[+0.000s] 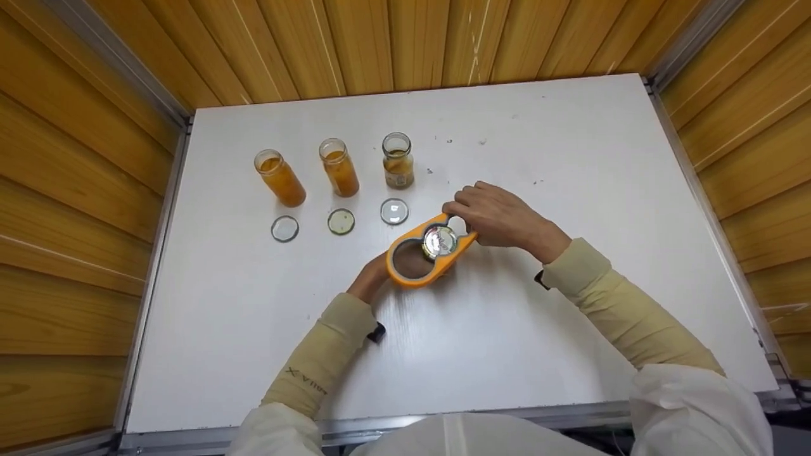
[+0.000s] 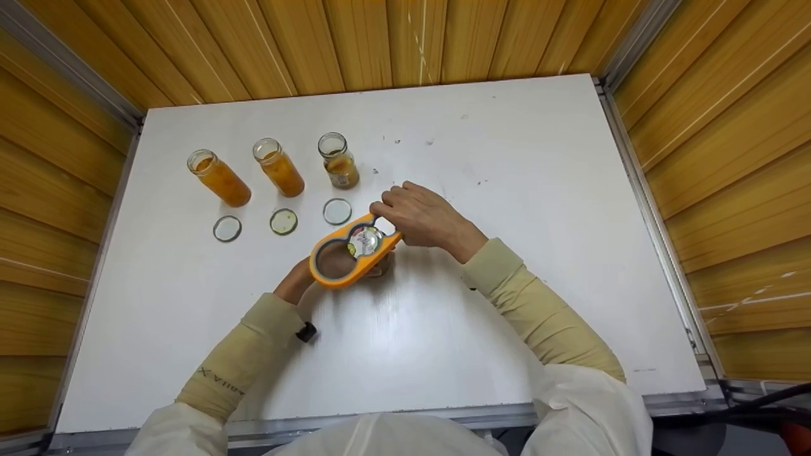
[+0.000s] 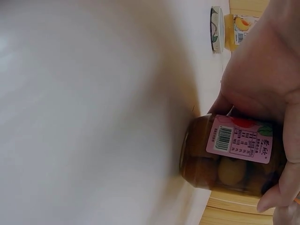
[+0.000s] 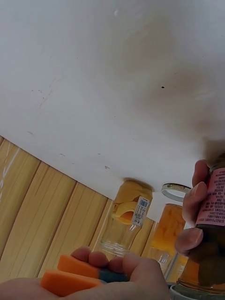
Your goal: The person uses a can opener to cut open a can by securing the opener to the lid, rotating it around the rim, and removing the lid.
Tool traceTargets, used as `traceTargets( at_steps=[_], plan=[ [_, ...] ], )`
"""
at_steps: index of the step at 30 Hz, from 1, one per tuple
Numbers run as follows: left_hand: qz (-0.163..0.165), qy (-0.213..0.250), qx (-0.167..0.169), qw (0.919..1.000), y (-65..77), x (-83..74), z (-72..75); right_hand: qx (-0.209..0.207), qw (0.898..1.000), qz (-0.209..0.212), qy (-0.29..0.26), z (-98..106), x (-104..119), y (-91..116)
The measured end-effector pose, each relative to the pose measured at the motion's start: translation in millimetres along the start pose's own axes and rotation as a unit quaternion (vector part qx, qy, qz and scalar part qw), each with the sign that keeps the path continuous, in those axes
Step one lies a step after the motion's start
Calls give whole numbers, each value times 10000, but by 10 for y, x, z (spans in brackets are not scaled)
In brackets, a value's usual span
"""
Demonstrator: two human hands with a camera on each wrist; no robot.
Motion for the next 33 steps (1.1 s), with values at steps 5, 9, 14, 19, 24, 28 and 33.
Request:
traceTargets(
  at_steps=[5,9,14,19,24,28,33],
  plan=[
    [-172,-107,-215,9996,-31,20,24,-109,9999,-103,-14,19,-31,33],
    [-399,-435,-261,9979,-109,141,-1,-250,9996,-140,-49,32,-43,61],
    [-445,-1027,-339,9931,-188,257,-61,-355,9990,-247,-73,41,-54,94],
    [-510,-1112,-741,9897,-202,246,-24,-376,9982,-433,-172,48,-88,116],
    [-700,-1017,-728,9897,-228,199,-34,-435,9972,-554,-254,124,-121,122],
    [-561,-783,-682,9930,-223,217,-49,-520,9963,-639,-246,221,-150,145],
    [-130,-464,-768,9959,-185,300,-32,-634,9952,-706,-240,332,-180,187]
  ],
)
Point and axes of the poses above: each hand's wrist, its own y-axis away from the middle knuckle, its own z-axis out of the back of the hand, x = y × z, the point moved 10 cm from there along -y, towards the middle knuckle
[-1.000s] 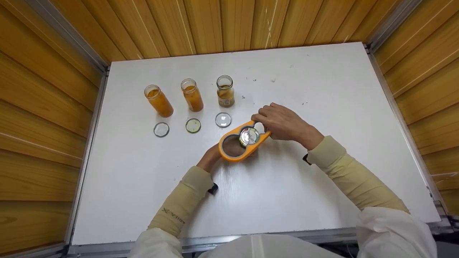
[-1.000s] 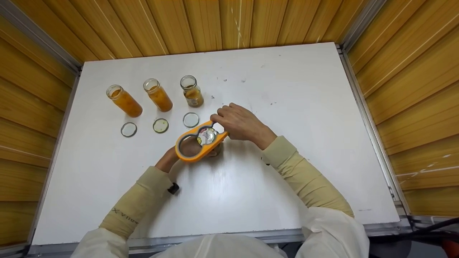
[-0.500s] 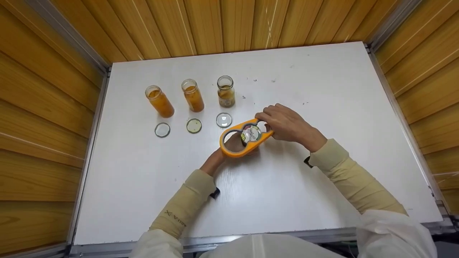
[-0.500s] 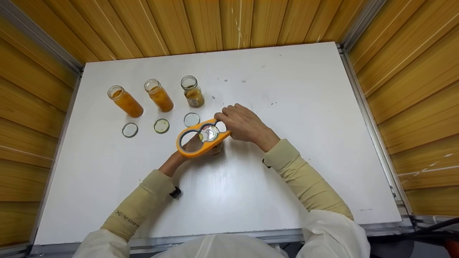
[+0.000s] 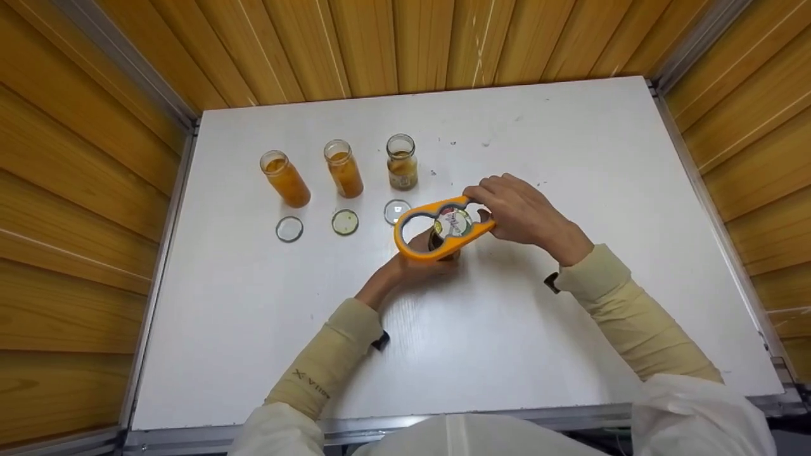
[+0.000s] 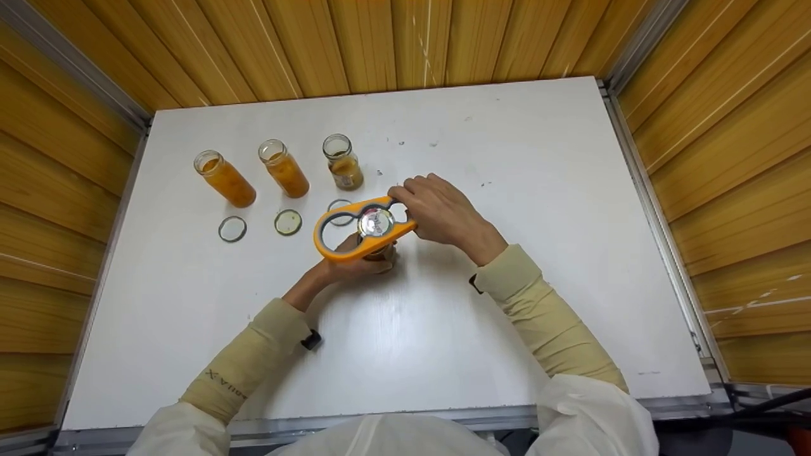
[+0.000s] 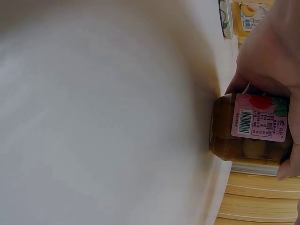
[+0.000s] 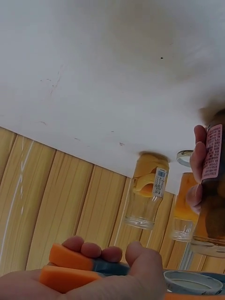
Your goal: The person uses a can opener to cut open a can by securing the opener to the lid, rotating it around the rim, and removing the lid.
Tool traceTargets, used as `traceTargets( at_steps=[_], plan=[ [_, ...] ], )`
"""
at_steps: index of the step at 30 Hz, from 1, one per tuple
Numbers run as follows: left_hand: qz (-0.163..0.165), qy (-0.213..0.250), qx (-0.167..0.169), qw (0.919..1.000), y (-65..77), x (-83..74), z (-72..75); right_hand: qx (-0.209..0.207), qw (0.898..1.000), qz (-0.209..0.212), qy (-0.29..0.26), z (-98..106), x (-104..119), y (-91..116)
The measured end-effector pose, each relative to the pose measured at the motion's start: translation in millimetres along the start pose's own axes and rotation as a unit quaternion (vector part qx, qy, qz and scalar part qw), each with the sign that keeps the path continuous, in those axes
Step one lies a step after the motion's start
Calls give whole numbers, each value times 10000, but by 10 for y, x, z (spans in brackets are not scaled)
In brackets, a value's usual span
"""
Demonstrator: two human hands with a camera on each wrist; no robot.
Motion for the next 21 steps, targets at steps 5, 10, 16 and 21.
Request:
traceTargets(
  at_steps=[5,10,16,21],
  plan=[
    [-252,321,-44,9992,-38,-37,-16,-231,9997,-30,-96,115,-15,39],
    [-408,575,-323,9970,-94,-61,6,-324,9993,-72,-164,180,-45,81],
    [-645,537,-642,9944,-185,-126,4,-326,9990,-259,-137,216,-138,167],
    [-436,121,-1176,9920,-252,-119,66,-418,9983,-367,-157,250,-196,235]
  ],
)
Point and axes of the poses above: each hand's wrist, its own y-axis away from the middle knuckle, its own z-axis out of the back of the hand, x = y × z, the point moved 10 cm from there along -y, towards the middle knuckle
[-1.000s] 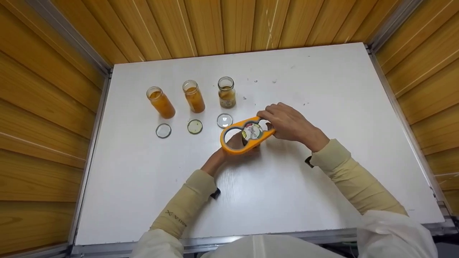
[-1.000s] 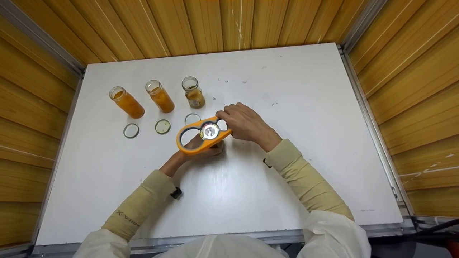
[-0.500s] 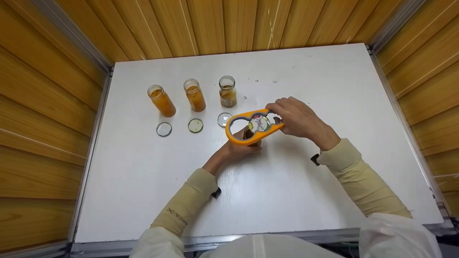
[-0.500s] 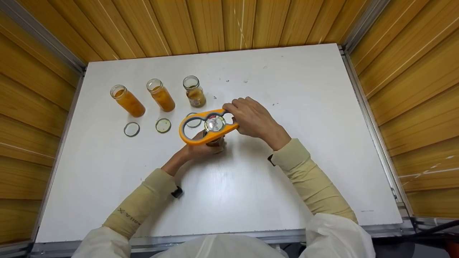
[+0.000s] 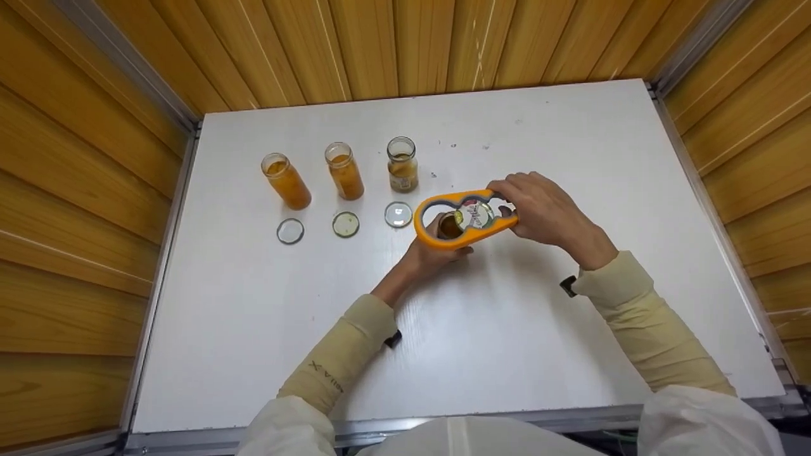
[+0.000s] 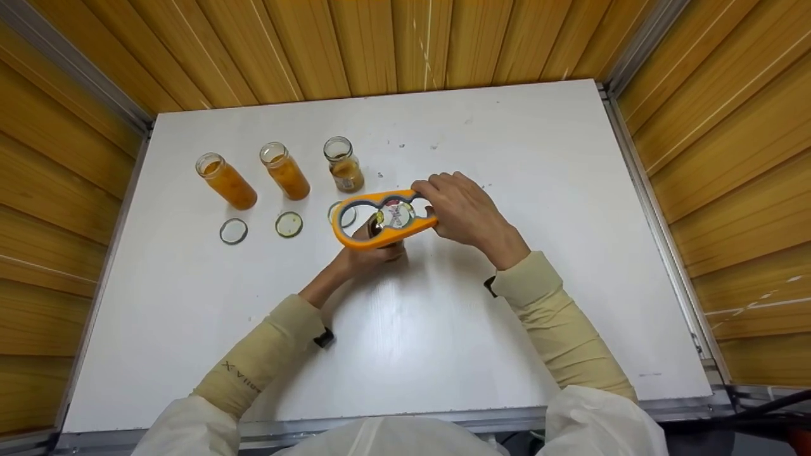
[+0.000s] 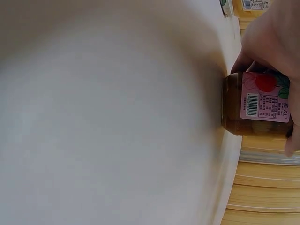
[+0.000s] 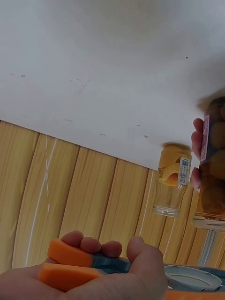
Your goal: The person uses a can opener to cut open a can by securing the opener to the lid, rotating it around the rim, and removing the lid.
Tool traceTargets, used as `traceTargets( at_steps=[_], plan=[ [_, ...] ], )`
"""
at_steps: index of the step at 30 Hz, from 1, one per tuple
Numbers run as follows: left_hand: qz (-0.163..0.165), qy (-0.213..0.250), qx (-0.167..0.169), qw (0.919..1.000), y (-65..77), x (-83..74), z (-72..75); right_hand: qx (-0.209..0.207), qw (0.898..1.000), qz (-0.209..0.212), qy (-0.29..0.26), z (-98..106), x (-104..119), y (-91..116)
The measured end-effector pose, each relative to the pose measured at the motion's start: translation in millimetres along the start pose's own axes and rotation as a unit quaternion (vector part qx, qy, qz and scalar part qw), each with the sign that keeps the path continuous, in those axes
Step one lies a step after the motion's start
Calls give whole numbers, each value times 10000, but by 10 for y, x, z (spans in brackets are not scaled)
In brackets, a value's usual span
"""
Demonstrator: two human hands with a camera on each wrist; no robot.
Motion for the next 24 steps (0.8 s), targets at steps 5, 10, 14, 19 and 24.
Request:
traceTargets(
  at_steps=[5,10,14,19,24],
  plan=[
    [-177,-392,-212,9988,-102,-55,12,-8,9999,-159,-37,22,-74,75],
    [-425,-410,-459,9972,-209,-99,44,-68,9995,-316,-10,63,-153,149],
    [-270,115,-656,9974,-307,-52,71,-88,9991,-418,1,81,-208,199],
    [-127,338,-828,9959,-461,-23,80,12,9977,-680,-61,66,-290,270],
    [259,-65,-980,9948,-612,20,118,37,9962,-859,-99,59,-350,318]
  ],
)
Point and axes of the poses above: each hand's wrist, its own y-axis away from the middle knuckle, its own z-axis out of the back of the hand, x = y × z, the point moved 10 cm from there along -y, towards the middle knuckle
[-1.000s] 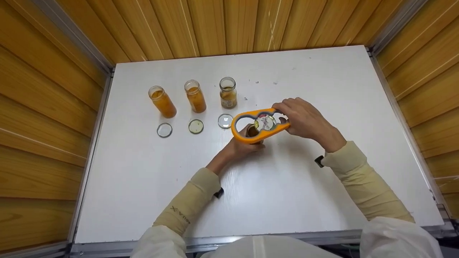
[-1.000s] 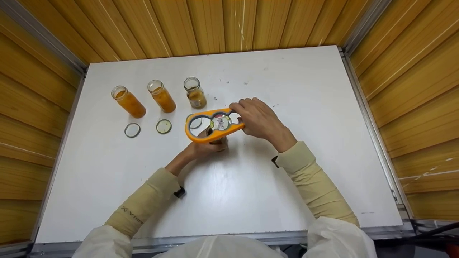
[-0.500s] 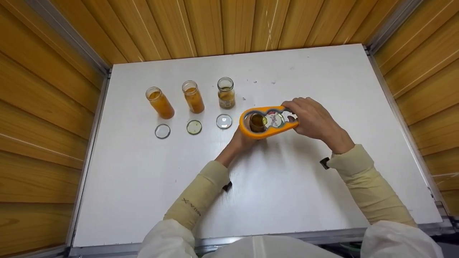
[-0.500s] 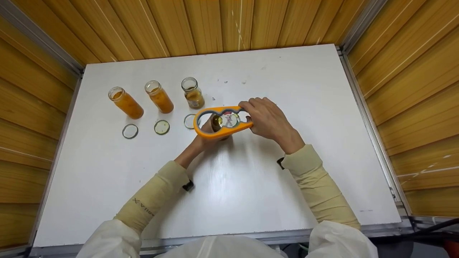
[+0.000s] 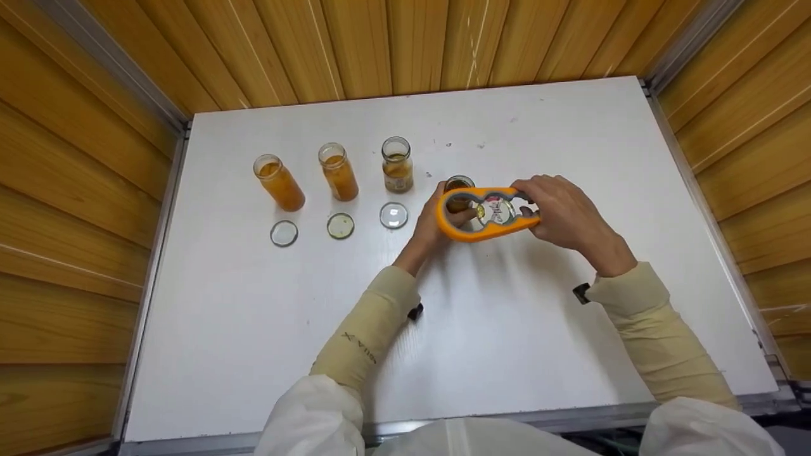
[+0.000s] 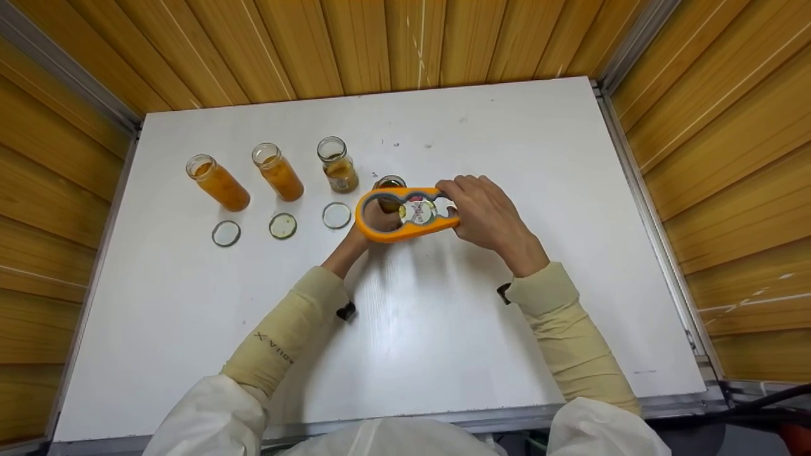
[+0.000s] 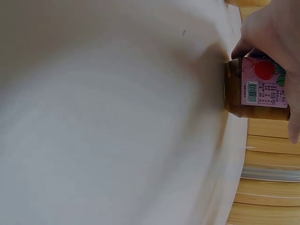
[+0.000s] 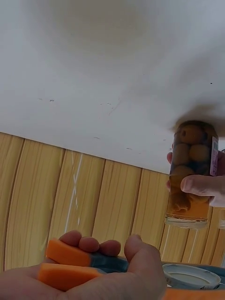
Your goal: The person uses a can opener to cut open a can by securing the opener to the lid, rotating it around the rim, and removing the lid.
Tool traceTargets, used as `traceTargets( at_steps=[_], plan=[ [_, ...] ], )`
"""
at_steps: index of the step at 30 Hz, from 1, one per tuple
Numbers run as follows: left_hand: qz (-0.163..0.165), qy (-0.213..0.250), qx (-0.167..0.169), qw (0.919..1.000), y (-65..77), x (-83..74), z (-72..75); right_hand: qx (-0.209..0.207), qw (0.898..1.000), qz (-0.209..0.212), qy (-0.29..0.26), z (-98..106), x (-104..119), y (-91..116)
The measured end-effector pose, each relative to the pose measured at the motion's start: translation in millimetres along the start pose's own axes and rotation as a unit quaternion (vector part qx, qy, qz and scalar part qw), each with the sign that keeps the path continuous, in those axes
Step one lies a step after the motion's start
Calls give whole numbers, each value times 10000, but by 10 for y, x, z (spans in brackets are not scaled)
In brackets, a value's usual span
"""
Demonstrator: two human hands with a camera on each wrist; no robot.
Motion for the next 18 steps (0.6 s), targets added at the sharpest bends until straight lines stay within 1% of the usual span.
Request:
traceTargets(
  at_steps=[6,12,18],
  plan=[
    [92,-215,-194,9995,-180,4,9,-109,9998,-179,10,67,-105,98],
    [215,-623,-402,9970,-337,7,52,-220,9987,-457,64,135,-259,218],
    [367,-651,-419,9963,-439,-12,55,-355,9972,-651,73,209,-404,352]
  ],
)
Point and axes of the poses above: each hand's wrist, its own y-axis away from the middle knuckle, its own z-axis out of the back of the hand, x = y × z, the point moved 10 cm from there along -y, towards the middle knuckle
